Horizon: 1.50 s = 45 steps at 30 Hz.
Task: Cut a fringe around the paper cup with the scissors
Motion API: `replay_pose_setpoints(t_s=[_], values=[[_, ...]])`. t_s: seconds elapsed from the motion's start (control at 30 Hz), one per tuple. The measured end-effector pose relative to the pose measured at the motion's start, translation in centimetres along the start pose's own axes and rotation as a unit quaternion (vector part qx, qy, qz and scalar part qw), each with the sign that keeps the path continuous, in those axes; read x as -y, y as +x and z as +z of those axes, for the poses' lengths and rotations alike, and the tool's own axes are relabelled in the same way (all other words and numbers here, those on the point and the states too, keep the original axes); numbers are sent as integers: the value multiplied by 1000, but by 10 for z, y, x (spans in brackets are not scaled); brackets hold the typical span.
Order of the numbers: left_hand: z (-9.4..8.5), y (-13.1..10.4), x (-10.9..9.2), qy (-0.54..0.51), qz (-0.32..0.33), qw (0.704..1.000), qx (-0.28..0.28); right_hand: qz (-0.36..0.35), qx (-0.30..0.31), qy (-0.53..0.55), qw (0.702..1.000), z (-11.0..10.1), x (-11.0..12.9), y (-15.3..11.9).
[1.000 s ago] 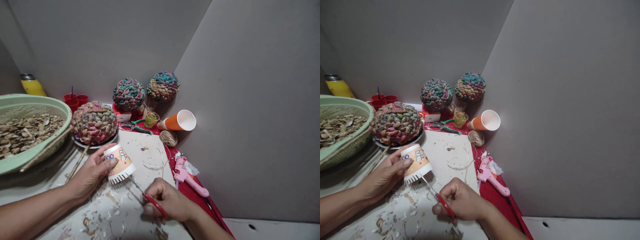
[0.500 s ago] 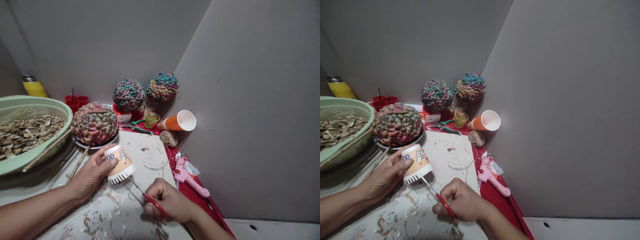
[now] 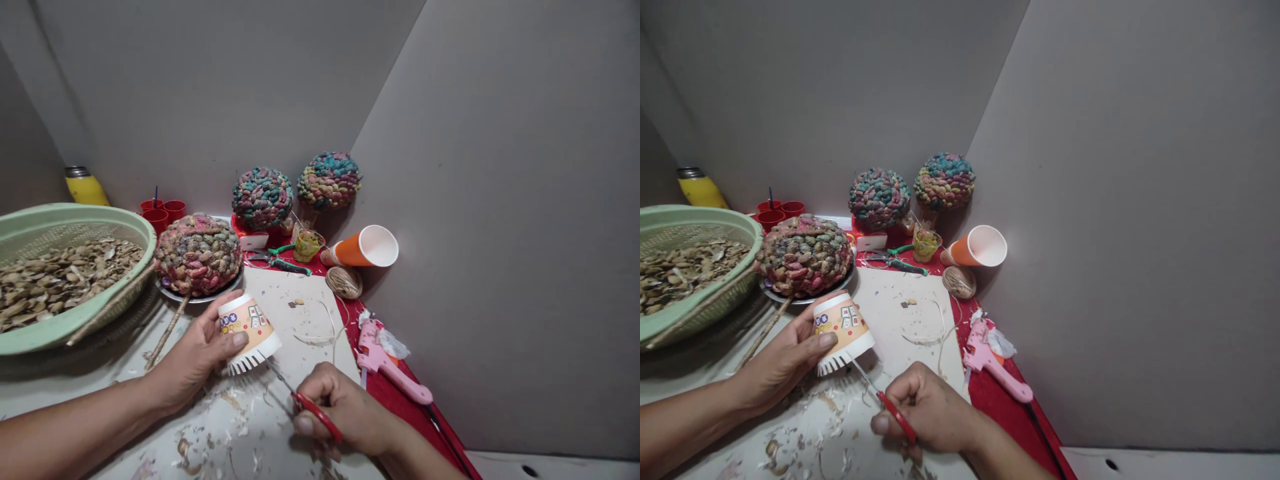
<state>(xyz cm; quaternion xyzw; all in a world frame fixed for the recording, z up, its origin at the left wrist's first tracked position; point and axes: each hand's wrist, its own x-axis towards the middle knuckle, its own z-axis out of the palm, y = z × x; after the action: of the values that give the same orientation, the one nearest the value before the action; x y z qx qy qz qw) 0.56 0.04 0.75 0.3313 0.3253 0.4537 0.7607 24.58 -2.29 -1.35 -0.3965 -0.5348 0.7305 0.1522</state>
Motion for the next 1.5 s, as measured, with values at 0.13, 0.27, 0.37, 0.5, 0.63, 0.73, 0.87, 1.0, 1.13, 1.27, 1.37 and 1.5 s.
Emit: replay_pose_setpoints(t_s=[0.13, 0.27, 0.37, 0.5, 0.63, 0.73, 0.87, 1.0, 1.13, 1.27, 1.37, 1.5], values=[[-2, 1, 1, 8, 13, 1000, -1, -2, 18, 31, 999, -2, -4, 2], [-4, 2, 0, 28, 23, 999, -6, -6, 25, 39, 999, -6, -8, 3], [-4, 1, -1, 49, 31, 998, -6, -7, 26, 41, 999, -6, -8, 2], [-2, -1, -3, 62, 45, 997, -16, -6, 27, 39, 999, -6, -8, 2], [0, -2, -5, 76, 60, 995, -14, -3, 26, 50, 998, -4, -9, 2], [1, -3, -7, 90, 70, 993, -10, -7, 29, 50, 998, -4, -9, 2], [2, -4, -8, 112, 78, 991, -2, -13, 30, 35, 999, -5, -6, 1], [3, -5, -10, 103, 76, 992, -2, -7, 49, -9, 999, -6, -2, -2], [4, -3, -11, 65, 53, 996, -17, -57, 18, -116, 991, -2, 1, -7], [2, 1, -11, 37, 29, 999, -5, -210, -106, -290, 928, 2, 5, -12], [0, 2, -10, 35, 18, 999, -7, -299, -177, -440, 828, 2, 7, -12], [-2, 2, -7, 41, 1, 999, -29, -318, -217, -539, 749, 3, 6, -9]])
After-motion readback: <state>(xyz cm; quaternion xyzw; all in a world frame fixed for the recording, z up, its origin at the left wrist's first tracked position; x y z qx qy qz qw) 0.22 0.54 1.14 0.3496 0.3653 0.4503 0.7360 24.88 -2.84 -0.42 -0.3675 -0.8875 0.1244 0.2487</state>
